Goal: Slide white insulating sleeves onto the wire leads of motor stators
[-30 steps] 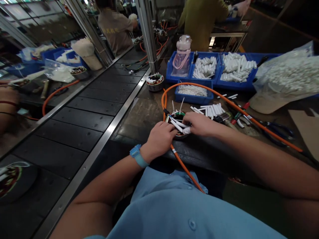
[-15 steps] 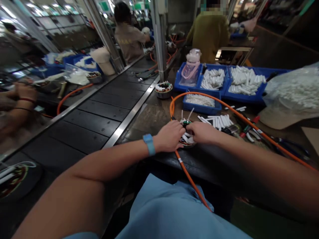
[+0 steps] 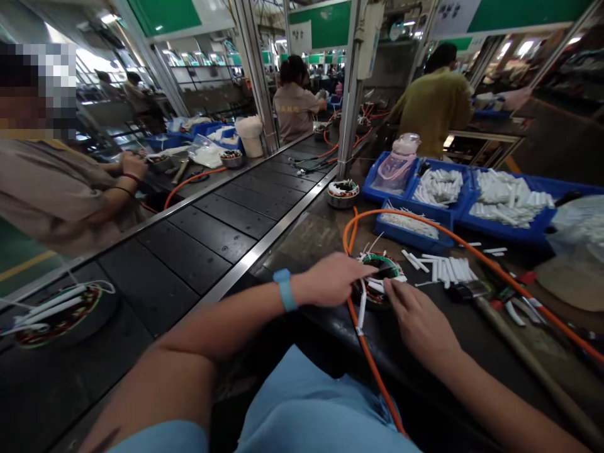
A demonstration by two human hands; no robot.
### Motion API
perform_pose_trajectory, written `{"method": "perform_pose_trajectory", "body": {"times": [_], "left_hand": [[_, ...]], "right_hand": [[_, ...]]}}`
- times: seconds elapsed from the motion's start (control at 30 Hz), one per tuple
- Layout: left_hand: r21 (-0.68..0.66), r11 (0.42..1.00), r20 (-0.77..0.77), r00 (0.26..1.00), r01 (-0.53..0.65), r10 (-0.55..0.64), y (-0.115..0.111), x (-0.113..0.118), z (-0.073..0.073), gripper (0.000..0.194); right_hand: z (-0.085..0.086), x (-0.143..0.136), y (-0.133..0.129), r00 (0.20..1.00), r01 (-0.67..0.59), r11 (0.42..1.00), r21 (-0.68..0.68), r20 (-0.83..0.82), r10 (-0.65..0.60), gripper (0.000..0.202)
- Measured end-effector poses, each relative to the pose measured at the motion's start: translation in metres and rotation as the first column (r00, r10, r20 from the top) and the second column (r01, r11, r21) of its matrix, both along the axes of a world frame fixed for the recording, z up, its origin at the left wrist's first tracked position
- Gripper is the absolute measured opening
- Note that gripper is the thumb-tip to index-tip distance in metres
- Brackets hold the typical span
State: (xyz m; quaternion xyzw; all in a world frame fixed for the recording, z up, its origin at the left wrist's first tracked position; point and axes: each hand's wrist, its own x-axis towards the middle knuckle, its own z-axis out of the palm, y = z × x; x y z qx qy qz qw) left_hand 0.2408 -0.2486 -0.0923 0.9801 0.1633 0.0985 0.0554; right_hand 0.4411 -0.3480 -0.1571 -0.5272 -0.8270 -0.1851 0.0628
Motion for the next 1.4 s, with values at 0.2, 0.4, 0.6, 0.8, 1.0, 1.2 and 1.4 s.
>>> {"method": "perform_pose_trajectory", "body": {"times": [0.2, 0.4, 0.6, 0.8, 1.0, 1.2, 1.4], "left_hand": [[0.048, 0.959, -0.073, 0.959, 0.278, -0.274, 0.049, 0.005, -0.005, 0.046], [-0.092, 0.996, 0.058, 0.998, 0.009, -0.004, 0.014, 0.030, -0.034, 0.021], [-0.169, 0.969, 0.091, 0.976, -0.178, 0.196, -0.010, 0.034, -0.035, 0.023], [-0.185, 0.954, 0.045, 0.967, -0.237, 0.249, -0.006, 0.041, -0.033, 0.016], [-0.170, 0.958, 0.039, 0.970, -0.230, 0.240, -0.006, 0.038, -0.035, 0.011], [-0.173, 0.962, 0.022, 0.975, -0.213, 0.219, -0.002, 0.039, -0.035, 0.026], [-0.144, 0.974, 0.096, 0.977, -0.174, 0.188, -0.009, 0.032, -0.030, 0.026]], "right_hand": [[0.003, -0.001, -0.001, 0.999, 0.037, 0.999, -0.040, -0.027, -0.038, 0.054], [0.001, 0.013, -0.001, 0.996, 0.011, 0.998, -0.056, -0.086, -0.016, 0.057], [0.001, 0.022, -0.003, 0.981, 0.000, 0.998, -0.058, -0.195, -0.011, 0.060], [0.007, -0.010, -0.024, 0.912, -0.002, 0.998, -0.058, -0.409, -0.022, 0.054], [0.001, -0.026, -0.027, 0.725, -0.129, 0.991, -0.037, -0.686, 0.068, 0.044], [0.017, 0.011, 0.013, 0.257, -0.245, 0.904, -0.350, -0.922, -0.288, 0.024], [0.025, 0.015, 0.007, 0.217, -0.249, 0.880, -0.405, -0.909, -0.357, 0.025]]}}
